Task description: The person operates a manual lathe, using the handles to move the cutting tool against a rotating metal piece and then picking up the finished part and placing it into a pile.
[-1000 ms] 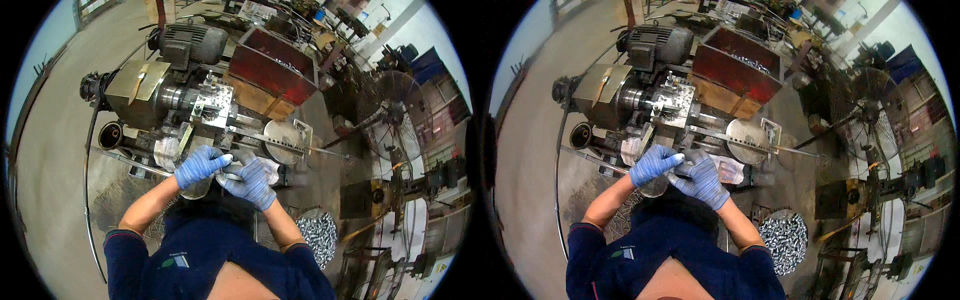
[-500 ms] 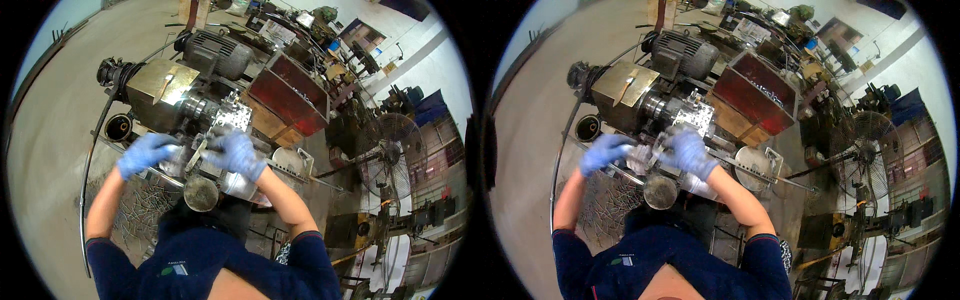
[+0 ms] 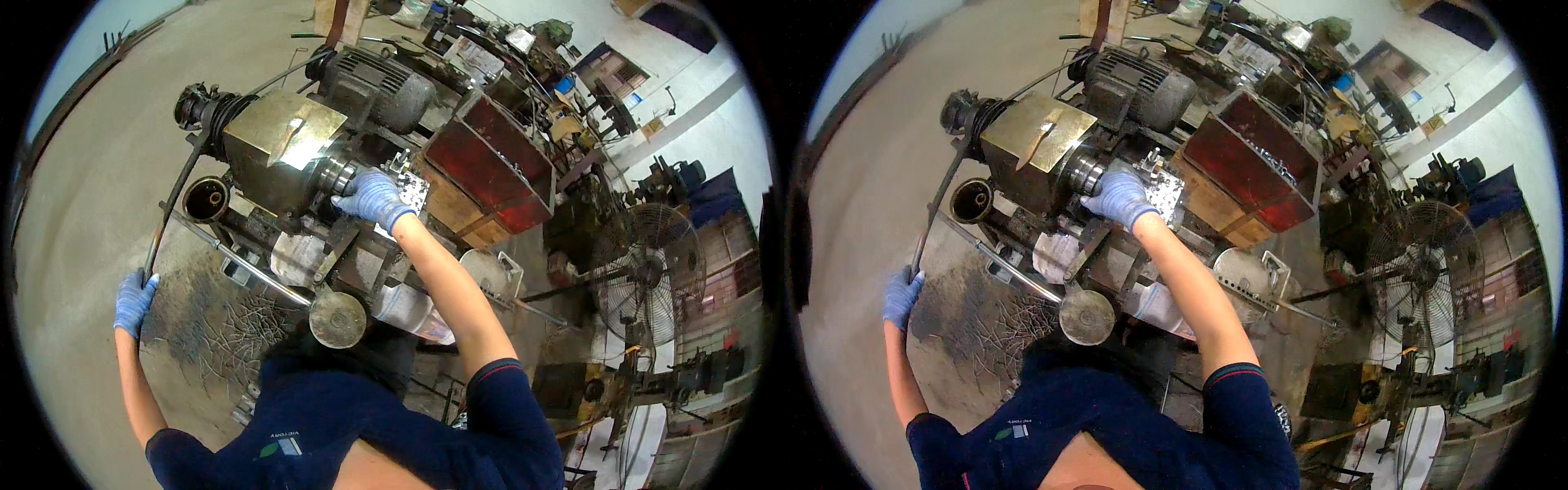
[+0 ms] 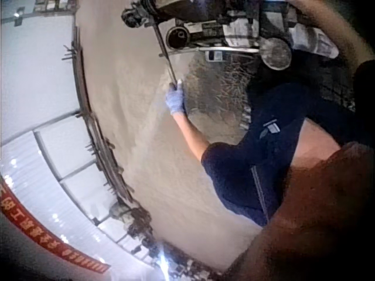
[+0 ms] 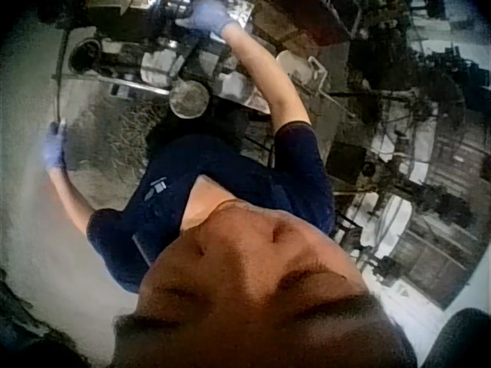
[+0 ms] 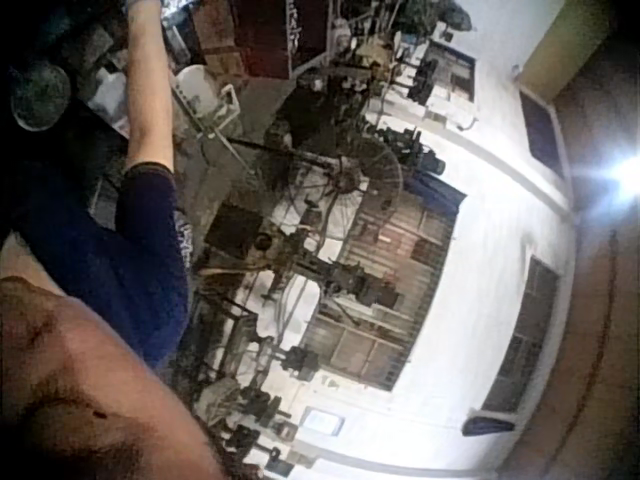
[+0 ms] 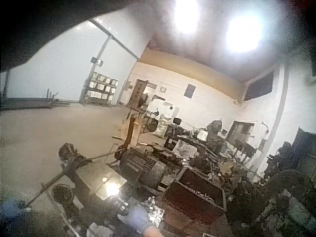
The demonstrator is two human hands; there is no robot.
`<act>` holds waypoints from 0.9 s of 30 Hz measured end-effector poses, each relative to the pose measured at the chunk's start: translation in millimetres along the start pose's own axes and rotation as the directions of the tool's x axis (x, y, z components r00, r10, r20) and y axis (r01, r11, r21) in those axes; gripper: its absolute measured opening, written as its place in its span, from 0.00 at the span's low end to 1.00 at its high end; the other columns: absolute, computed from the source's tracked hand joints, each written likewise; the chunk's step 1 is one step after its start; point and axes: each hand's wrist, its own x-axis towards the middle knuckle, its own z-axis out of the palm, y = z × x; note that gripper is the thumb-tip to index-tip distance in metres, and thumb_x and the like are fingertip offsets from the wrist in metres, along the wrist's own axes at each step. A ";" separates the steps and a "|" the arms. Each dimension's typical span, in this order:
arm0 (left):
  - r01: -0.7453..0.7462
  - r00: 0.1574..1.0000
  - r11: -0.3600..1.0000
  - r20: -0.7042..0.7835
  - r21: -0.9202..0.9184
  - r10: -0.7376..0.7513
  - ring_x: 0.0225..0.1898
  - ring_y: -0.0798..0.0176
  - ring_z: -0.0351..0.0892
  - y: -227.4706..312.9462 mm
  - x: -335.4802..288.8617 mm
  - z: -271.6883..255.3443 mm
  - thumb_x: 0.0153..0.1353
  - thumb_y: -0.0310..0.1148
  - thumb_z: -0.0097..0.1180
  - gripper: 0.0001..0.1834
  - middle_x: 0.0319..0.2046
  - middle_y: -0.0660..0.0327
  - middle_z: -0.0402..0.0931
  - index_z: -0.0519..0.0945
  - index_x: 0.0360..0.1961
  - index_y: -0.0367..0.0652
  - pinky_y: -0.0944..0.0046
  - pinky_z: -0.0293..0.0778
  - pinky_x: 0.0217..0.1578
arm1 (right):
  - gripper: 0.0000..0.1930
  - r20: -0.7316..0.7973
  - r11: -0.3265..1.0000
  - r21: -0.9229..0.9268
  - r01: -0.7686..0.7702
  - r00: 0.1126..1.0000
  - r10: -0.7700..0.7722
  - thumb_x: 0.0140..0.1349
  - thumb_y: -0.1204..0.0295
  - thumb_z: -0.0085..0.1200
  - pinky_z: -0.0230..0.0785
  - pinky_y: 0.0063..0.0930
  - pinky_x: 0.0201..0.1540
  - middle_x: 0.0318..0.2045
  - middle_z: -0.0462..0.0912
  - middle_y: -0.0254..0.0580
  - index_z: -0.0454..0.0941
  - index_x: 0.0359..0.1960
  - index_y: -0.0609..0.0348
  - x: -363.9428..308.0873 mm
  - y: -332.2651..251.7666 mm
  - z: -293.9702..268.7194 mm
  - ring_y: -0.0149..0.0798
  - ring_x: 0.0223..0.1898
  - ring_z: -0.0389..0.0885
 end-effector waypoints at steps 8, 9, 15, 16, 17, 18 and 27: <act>0.000 0.994 0.999 -0.108 0.051 0.006 0.37 0.44 0.75 0.0 -18.7 0.2 0.53 0.52 0.52 0.25 0.33 0.46 0.76 0.75 0.39 0.40 0.50 0.69 0.39 | 0.27 0.084 0.997 0.081 0.011 0.996 -0.018 0.42 0.46 0.60 0.70 0.36 0.41 0.31 0.81 0.52 0.80 0.36 0.57 14.6 -7.1 -9.2 0.50 0.36 0.79; 0.007 0.993 0.998 -0.121 0.065 0.001 0.36 0.44 0.75 -1.4 -24.5 0.8 0.53 0.51 0.52 0.23 0.32 0.47 0.77 0.76 0.38 0.40 0.50 0.69 0.38 | 0.28 0.087 0.998 0.057 0.017 0.996 -0.022 0.42 0.46 0.60 0.70 0.36 0.41 0.31 0.81 0.52 0.80 0.36 0.57 15.7 -13.0 -11.1 0.50 0.36 0.79; 0.005 0.948 0.968 -0.310 0.250 0.075 0.28 0.48 0.76 -1.2 -16.7 21.2 0.53 0.41 0.51 0.12 0.24 0.51 0.76 0.76 0.30 0.43 0.51 0.70 0.32 | 0.31 0.130 0.998 0.055 0.004 0.991 -0.012 0.42 0.41 0.54 0.69 0.39 0.41 0.30 0.80 0.57 0.80 0.31 0.60 13.8 -10.2 -6.8 0.51 0.35 0.79; -0.022 0.940 0.948 -0.316 0.318 0.127 0.27 0.49 0.76 -14.0 -9.4 20.1 0.53 0.39 0.51 0.11 0.23 0.52 0.76 0.75 0.29 0.43 0.51 0.69 0.30 | 0.31 0.132 0.998 0.065 -0.015 0.991 0.007 0.43 0.40 0.54 0.70 0.39 0.39 0.29 0.80 0.55 0.80 0.31 0.59 8.2 -16.5 -13.0 0.51 0.34 0.79; -0.051 0.931 0.922 -0.315 0.384 0.183 0.25 0.50 0.75 -34.2 1.2 18.0 0.52 0.37 0.51 0.09 0.22 0.52 0.75 0.74 0.28 0.43 0.52 0.68 0.29 | 0.28 0.115 0.997 0.067 -0.024 0.993 0.016 0.43 0.43 0.56 0.70 0.38 0.36 0.26 0.80 0.53 0.80 0.29 0.59 8.9 -15.7 -8.8 0.51 0.31 0.79; -0.084 0.917 0.889 -0.314 0.451 0.246 0.24 0.51 0.75 -55.9 15.7 12.5 0.52 0.36 0.51 0.07 0.21 0.53 0.75 0.74 0.28 0.43 0.52 0.68 0.27 | 0.26 0.091 0.997 0.071 -0.037 0.995 0.031 0.43 0.45 0.59 0.71 0.37 0.33 0.23 0.80 0.51 0.80 0.27 0.59 8.7 -15.4 -6.2 0.51 0.28 0.79; 0.051 0.869 0.818 -0.429 0.573 0.246 0.27 0.53 0.77 -136.2 133.6 -24.3 0.50 0.31 0.51 0.06 0.23 0.54 0.76 0.75 0.31 0.45 0.52 0.70 0.28 | 0.28 0.067 0.993 0.097 -0.068 0.996 0.061 0.45 0.42 0.55 0.70 0.38 0.35 0.24 0.80 0.54 0.80 0.26 0.60 8.2 -24.1 -12.3 0.51 0.28 0.79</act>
